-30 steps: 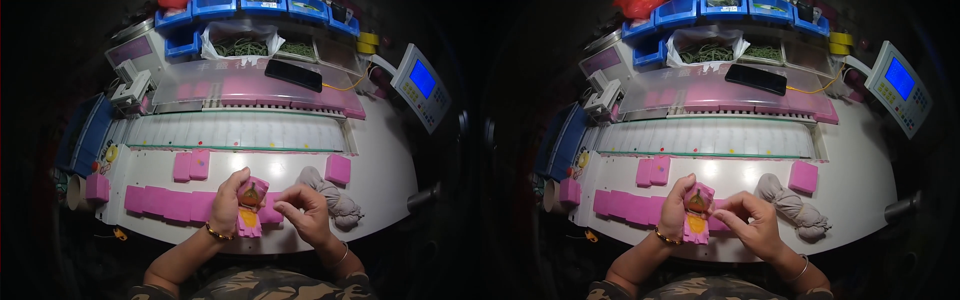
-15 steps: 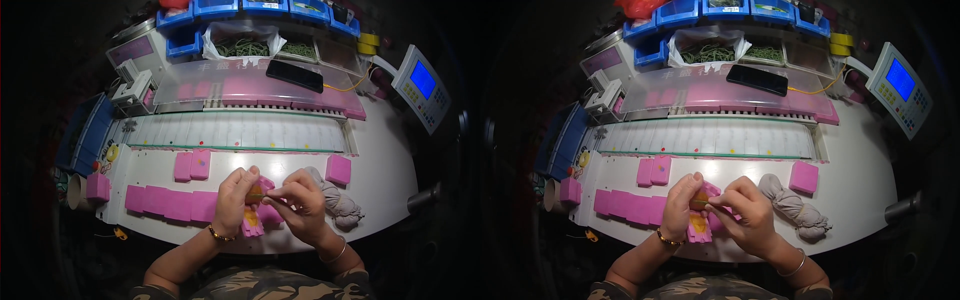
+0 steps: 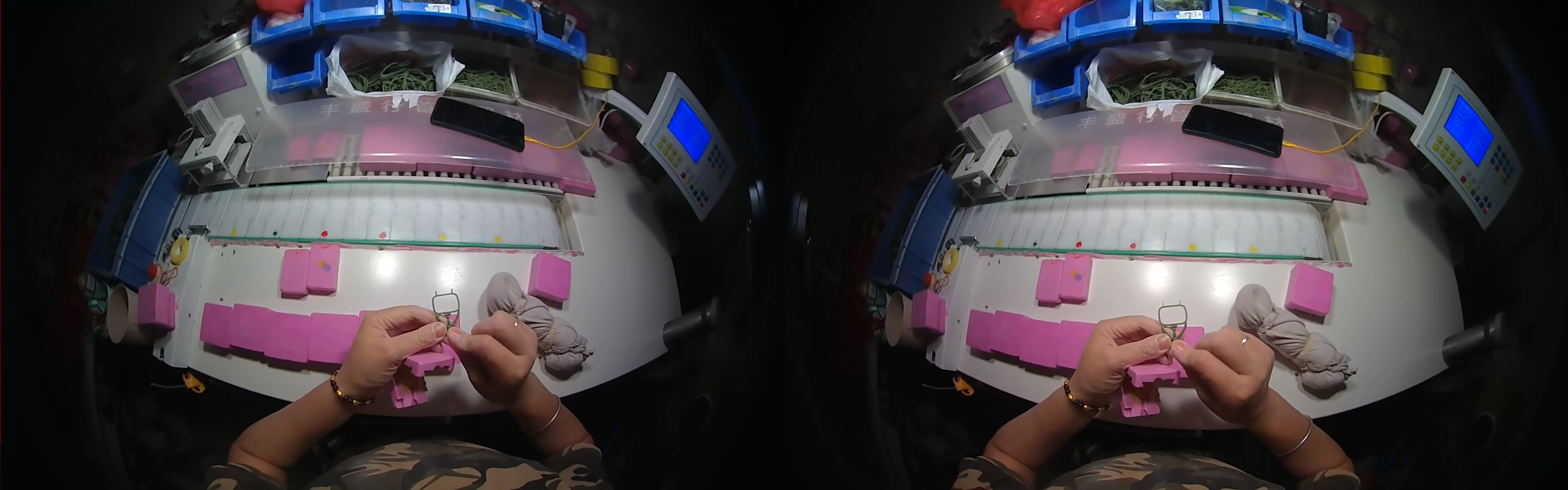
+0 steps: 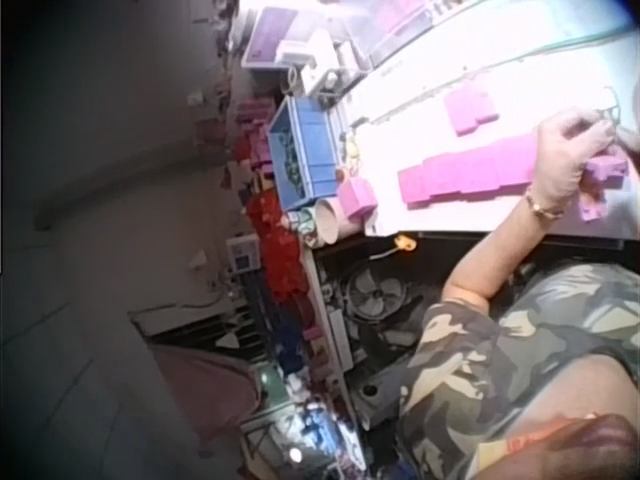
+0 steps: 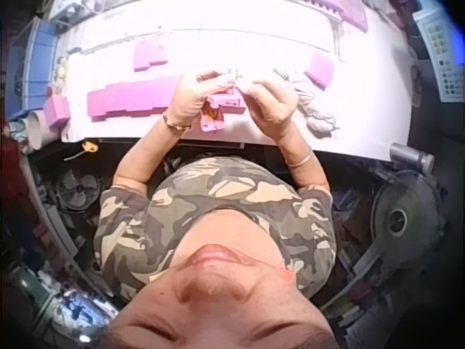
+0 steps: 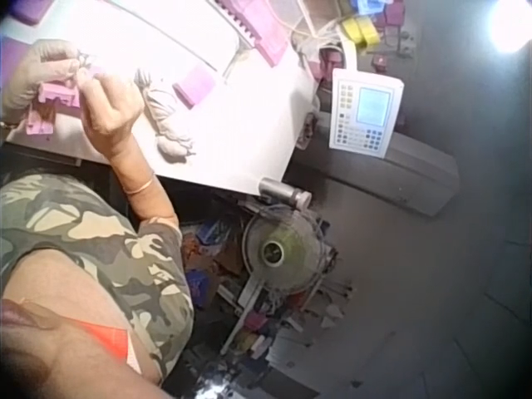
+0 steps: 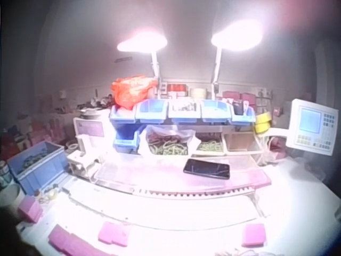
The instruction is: Manually assemble parts into a small mold or container to create figurines or jewelry components.
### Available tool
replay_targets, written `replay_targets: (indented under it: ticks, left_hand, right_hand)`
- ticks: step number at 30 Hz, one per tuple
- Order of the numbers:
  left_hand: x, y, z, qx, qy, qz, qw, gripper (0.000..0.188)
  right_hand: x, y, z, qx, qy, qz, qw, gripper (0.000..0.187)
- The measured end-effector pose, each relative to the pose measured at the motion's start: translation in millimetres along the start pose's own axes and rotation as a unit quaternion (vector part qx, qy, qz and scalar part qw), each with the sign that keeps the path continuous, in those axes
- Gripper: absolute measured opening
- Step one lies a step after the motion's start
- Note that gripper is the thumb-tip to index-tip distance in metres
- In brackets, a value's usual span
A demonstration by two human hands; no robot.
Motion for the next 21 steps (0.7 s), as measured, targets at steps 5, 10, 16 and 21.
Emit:
replay_targets:
  ticks: [5,10,16,21]
  left_hand:
    - [2,3,2,-0.013,0.031,-0.015,0.999,0.012]
    - [-9,-1,5,0.013,0.012,0.034,0.999,0.013]
    - [-9,-5,10,0.045,0.017,0.086,0.995,0.013]
    - [0,-17,-2,0.061,-0.051,0.079,0.994,0.012]
  right_hand:
    - [1,3,3,-0.013,-0.170,0.123,0.978,0.017]
    - [9,4,9,-0.017,-0.450,0.326,0.831,0.010]
    - [23,20,25,-0.040,-0.729,0.498,0.468,0.011]
    - [27,22,19,-0.011,-0.685,0.464,0.562,0.010]
Point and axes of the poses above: each hand's wrist, its own y-axis away from the middle knuckle, its own z-axis out of the palm, x = y × z, the point moved 1 cm from there along -y, towards the middle knuckle, and after that the axes turned 7 degrees about -x, right-handed, at the moved point
